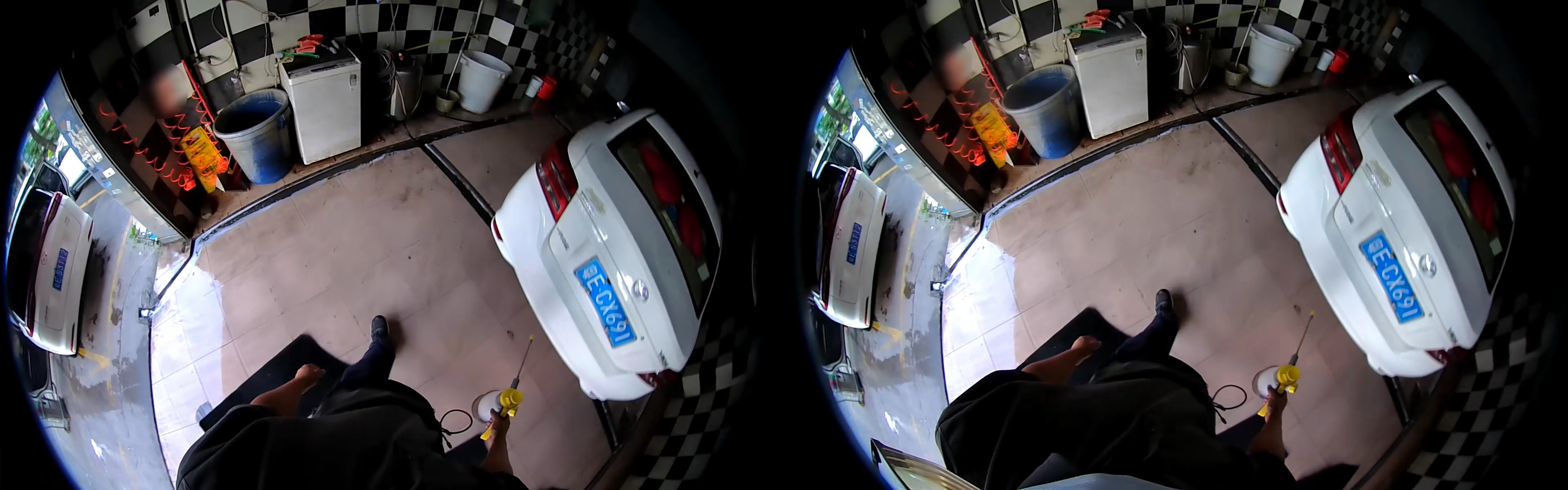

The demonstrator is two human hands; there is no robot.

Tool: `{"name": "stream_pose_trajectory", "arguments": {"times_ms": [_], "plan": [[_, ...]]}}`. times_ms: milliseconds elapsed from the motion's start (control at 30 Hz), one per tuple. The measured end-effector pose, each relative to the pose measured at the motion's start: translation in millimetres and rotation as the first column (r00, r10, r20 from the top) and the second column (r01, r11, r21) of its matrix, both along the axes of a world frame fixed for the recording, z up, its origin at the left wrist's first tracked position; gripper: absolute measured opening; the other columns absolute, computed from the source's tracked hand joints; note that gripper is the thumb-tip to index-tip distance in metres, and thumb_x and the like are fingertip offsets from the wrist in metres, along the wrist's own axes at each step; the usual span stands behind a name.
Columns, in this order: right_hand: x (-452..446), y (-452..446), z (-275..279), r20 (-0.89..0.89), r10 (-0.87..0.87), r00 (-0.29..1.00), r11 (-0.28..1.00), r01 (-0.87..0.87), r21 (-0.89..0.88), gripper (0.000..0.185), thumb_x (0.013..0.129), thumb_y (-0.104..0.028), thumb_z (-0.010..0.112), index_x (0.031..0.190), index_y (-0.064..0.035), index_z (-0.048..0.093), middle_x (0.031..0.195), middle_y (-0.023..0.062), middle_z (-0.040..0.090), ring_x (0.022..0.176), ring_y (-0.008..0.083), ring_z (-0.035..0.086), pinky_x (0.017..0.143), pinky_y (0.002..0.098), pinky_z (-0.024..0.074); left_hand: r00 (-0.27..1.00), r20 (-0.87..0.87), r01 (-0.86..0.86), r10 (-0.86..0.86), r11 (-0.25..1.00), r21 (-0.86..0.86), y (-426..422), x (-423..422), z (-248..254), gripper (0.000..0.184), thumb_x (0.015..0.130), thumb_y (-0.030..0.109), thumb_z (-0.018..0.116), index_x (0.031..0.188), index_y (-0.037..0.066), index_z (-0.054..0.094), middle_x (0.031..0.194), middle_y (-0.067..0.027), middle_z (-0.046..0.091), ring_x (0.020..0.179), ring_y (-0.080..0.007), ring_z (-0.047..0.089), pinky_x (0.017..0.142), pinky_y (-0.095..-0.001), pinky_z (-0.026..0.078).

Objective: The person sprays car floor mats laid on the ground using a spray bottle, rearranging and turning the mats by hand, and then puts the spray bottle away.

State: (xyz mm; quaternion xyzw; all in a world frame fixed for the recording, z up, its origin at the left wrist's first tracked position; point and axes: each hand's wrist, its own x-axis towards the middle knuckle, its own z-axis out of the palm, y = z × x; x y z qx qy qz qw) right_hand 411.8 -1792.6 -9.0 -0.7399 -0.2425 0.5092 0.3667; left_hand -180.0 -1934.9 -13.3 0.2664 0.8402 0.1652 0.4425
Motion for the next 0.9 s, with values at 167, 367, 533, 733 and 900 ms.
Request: {"name": "stream_pose_trajectory", "arguments": {"times_ms": [167, 367, 533, 733, 900], "plan": [[-20, 116, -1, -0.07, -0.038, 0.997, 0.983, 0.025, -0.181, 0.014, 0.071, -0.007, 0.063, 0.075, -0.0064, 0.049, 0.051, 0.0037, 0.043, 0.037, 0.016, 0.041, 0.036, 0.0292, 0.0374, 0.871, -0.225, 0.418, -0.436, 0.9, -0.124, 101, -52, -40, 0.033, 0.083, 0.034, 0.044, 0.088, 0.008, 0.063, 0.093, -0.014, 0.061, 0.089, -0.0288, 0.058, 0.077, -0.0383, 0.046], [-100, 206, 5, -0.144, 0.023, 0.989, 0.896, -0.084, -0.436, 0.015, 0.071, -0.011, 0.064, 0.073, -0.0063, 0.05, 0.05, 0.0033, 0.044, 0.037, 0.0163, 0.043, 0.036, 0.0297, 0.0371, 0.629, -0.337, 0.672, -0.7, 0.708, -0.218, 232, -121, -67, 0.025, 0.085, 0.022, 0.04, 0.1, 0.012, 0.057, 0.087, -0.0132, 0.06, 0.089, -0.0323, 0.056, 0.07, -0.0416, 0.048], [-181, 311, 1, -0.183, 0.142, 0.973, 0.845, -0.215, -0.489, 0.015, 0.071, -0.011, 0.064, 0.074, -0.0063, 0.05, 0.05, 0.0031, 0.044, 0.037, 0.0162, 0.043, 0.036, 0.0297, 0.0372, 0.664, -0.559, 0.661, -0.497, 0.739, 0.127, 380, -169, -23, 0.017, 0.081, 0.016, 0.043, 0.088, 0.006, 0.056, 0.083, -0.0135, 0.059, 0.085, -0.0309, 0.057, 0.068, -0.0394, 0.048], [-252, 450, -36, -0.221, 0.245, 0.944, 0.796, -0.326, -0.51, 0.015, 0.071, -0.012, 0.064, 0.074, -0.0063, 0.05, 0.049, 0.0028, 0.044, 0.037, 0.0161, 0.043, 0.036, 0.0296, 0.0372, 0.814, -0.484, 0.439, -0.32, 0.886, 0.152, 496, -202, -1, 0.022, 0.084, 0.021, 0.043, 0.084, 0.005, 0.057, 0.085, -0.014, 0.059, 0.086, -0.0325, 0.055, 0.072, -0.0402, 0.047], [-285, 582, -48, -0.218, 0.366, 0.905, 0.765, -0.425, -0.484, 0.015, 0.072, -0.012, 0.064, 0.074, -0.0063, 0.05, 0.049, 0.0026, 0.044, 0.037, 0.0161, 0.043, 0.036, 0.0296, 0.0373, 0.833, -0.278, 0.391, -0.479, 0.864, -0.316, 537, -226, -3, 0.025, 0.085, 0.025, 0.042, 0.1, 0.01, 0.057, 0.097, -0.0127, 0.059, 0.095, -0.0289, 0.055, 0.076, -0.0387, 0.047]]}}
